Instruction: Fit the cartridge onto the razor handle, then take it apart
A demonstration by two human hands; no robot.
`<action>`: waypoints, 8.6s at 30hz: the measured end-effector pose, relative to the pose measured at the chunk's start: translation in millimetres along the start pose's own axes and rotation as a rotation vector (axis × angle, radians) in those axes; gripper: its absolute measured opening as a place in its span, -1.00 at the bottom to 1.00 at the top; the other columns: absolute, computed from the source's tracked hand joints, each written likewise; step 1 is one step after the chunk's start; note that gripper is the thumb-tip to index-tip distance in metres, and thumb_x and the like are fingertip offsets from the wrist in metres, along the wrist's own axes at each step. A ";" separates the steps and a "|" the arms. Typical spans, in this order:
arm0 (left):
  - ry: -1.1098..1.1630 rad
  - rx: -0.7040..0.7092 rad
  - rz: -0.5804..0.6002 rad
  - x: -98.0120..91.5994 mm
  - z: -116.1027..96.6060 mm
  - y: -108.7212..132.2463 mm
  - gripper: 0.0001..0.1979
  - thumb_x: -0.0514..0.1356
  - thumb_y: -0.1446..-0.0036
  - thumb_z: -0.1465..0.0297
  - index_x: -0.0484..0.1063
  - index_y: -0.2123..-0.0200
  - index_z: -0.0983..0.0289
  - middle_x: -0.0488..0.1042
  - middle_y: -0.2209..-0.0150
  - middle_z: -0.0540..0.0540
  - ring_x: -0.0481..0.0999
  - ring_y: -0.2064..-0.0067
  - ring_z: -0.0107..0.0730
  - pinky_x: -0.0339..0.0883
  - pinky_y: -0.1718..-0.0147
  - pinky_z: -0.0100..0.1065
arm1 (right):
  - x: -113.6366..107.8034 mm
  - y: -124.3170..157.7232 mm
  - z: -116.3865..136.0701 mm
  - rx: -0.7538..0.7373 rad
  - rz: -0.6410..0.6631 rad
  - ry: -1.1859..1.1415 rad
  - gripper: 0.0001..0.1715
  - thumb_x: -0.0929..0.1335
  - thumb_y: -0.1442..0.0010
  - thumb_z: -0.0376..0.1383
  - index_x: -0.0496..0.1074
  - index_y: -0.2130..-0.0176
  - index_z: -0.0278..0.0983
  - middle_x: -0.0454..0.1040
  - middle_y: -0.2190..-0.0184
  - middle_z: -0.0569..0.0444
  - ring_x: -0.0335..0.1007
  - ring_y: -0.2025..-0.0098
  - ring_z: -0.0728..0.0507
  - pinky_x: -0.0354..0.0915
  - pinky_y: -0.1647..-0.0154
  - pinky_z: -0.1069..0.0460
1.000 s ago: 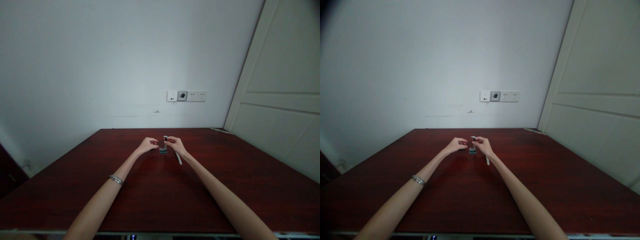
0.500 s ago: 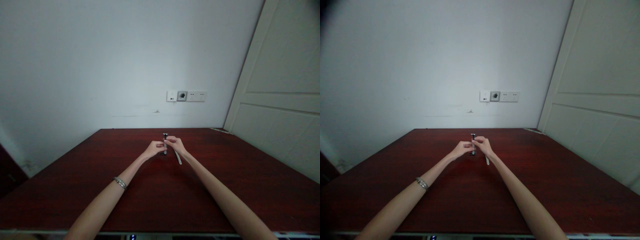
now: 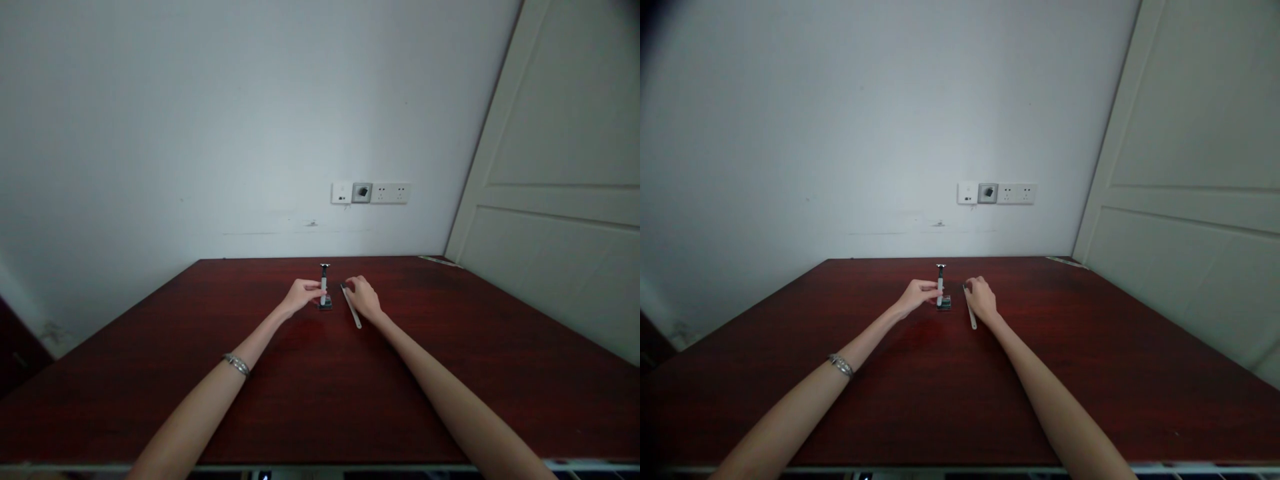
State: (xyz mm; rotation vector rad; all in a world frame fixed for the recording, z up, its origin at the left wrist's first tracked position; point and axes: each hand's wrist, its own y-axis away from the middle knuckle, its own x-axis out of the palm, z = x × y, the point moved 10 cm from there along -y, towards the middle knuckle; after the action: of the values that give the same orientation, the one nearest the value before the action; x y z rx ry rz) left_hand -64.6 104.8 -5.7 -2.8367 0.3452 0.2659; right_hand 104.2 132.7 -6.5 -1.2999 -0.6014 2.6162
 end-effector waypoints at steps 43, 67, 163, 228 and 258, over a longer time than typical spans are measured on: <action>0.004 -0.044 -0.048 -10.6 8.4 -4.6 -0.67 0.29 0.12 0.34 0.51 0.25 0.39 0.54 0.41 0.14 0.48 0.45 -0.42 0.37 0.53 -0.45 | 29.0 14.6 -7.2 0.099 0.313 0.384 -0.69 0.16 -0.21 -0.25 0.38 0.19 -0.32 0.43 0.18 -0.16 0.39 0.14 -0.20 0.24 0.25 0.00; -0.015 -0.038 -0.065 -14.1 7.8 -4.5 -0.69 0.28 0.11 0.34 0.51 0.27 0.40 0.54 0.41 0.15 0.49 0.44 -0.42 0.37 0.52 -0.46 | 26.2 16.2 9.6 -0.002 0.268 0.456 -0.73 0.19 -0.19 -0.30 0.41 0.21 -0.32 0.40 0.17 -0.16 0.37 0.13 -0.20 0.25 0.22 -0.01; -0.593 0.532 -0.204 -28.5 -60.3 12.1 -0.86 0.16 -0.05 0.47 0.52 0.32 0.31 0.53 0.31 0.12 0.49 0.31 -0.38 0.31 0.24 -0.39 | -49.0 -8.4 102.4 -0.211 0.896 -0.490 -0.58 0.39 0.07 -0.02 0.46 0.45 -0.35 0.46 0.57 0.08 0.23 0.65 0.09 0.07 0.68 0.16; -0.480 0.437 -0.262 -29.1 -57.3 18.1 -0.77 0.17 -0.01 0.47 0.52 0.23 0.32 0.54 0.22 0.12 0.53 0.25 -0.28 0.34 0.20 -0.35 | -85.7 16.3 120.8 -0.762 0.263 -0.404 -0.67 0.26 -0.16 -0.24 0.45 0.09 -0.22 0.49 0.21 -0.02 0.40 0.21 -0.10 0.29 0.16 -0.01; -0.463 0.370 -0.198 -31.4 -42.9 13.0 -0.78 0.16 0.01 0.42 0.54 0.27 0.31 0.56 0.33 0.04 0.50 0.33 -0.32 0.31 0.29 -0.42 | -91.8 14.2 106.8 -0.778 0.196 -0.268 -0.68 0.25 -0.16 -0.31 0.45 0.09 -0.20 0.49 0.24 0.00 0.40 0.26 -0.07 0.28 0.20 0.03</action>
State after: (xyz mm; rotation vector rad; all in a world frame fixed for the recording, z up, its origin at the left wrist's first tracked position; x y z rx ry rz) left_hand -91.7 86.9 38.4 -2.3340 0.0100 0.7164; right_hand 76.2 60.9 112.2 -1.1998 -1.7463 2.8432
